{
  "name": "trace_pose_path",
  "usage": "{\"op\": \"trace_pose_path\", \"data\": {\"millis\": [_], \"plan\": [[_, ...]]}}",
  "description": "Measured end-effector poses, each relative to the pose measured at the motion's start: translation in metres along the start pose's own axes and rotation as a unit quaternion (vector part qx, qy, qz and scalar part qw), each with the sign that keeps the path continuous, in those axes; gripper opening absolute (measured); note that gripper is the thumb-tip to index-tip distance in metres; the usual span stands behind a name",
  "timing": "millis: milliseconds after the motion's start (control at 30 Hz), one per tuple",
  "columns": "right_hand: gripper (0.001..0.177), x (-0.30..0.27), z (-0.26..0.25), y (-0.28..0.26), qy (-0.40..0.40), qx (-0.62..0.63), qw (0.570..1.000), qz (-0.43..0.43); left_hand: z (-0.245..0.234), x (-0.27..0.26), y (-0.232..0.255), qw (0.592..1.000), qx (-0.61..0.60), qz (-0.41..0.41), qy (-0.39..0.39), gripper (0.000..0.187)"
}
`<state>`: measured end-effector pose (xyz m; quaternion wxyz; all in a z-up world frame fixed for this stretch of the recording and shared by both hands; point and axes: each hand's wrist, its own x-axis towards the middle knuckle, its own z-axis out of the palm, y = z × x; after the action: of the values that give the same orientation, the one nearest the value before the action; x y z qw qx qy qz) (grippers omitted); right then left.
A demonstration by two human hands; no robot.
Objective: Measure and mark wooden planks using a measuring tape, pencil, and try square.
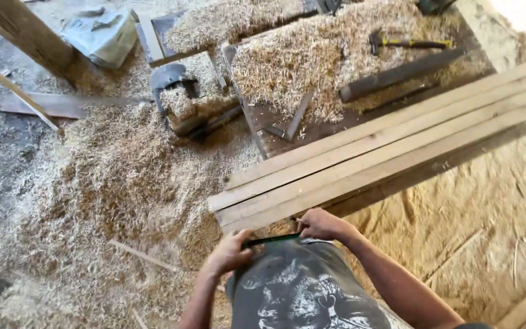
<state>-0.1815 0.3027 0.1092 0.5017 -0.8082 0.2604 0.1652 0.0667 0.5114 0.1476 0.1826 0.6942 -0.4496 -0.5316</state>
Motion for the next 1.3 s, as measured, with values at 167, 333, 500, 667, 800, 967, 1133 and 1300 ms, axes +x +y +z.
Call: {"op": "trace_pose_path", "data": {"millis": [167,333,500,667,800,967,1133,1300], "plan": [[0.022,0.055,-0.057,0.166,-0.011,-0.182,0.982,0.049,-0.044,-0.018,-0.024,0.982,0.038,-0.184,0.025,0.043],[0.018,0.078,-0.159,0.15,0.062,-0.051,0.992,0.101,-0.065,0.012,-0.107,0.941,0.1,-0.276,0.166,0.027],[0.018,0.123,-0.2,0.178,0.198,-0.021,0.977,-0.076,-0.076,0.05,-0.09,0.923,0.091,-0.229,0.296,0.024],[0.017,0.141,-0.201,0.184,0.19,0.014,0.982,0.004,-0.093,0.065,-0.087,0.896,0.132,-0.301,0.299,0.028],[0.016,0.147,-0.193,0.197,0.233,0.013,0.972,-0.038,-0.106,0.065,-0.073,0.891,0.132,-0.324,0.29,0.029],[0.015,0.14,-0.189,0.186,0.235,0.029,0.971,0.019,-0.112,0.07,-0.082,0.888,0.182,-0.287,0.31,0.031],[0.016,0.136,-0.189,0.181,0.24,0.07,0.968,0.018,-0.113,0.079,-0.097,0.888,0.171,-0.316,0.287,0.035],[0.014,0.132,-0.186,0.17,0.257,0.05,0.965,0.014,-0.112,0.08,-0.086,0.893,0.142,-0.314,0.29,0.033]]}}
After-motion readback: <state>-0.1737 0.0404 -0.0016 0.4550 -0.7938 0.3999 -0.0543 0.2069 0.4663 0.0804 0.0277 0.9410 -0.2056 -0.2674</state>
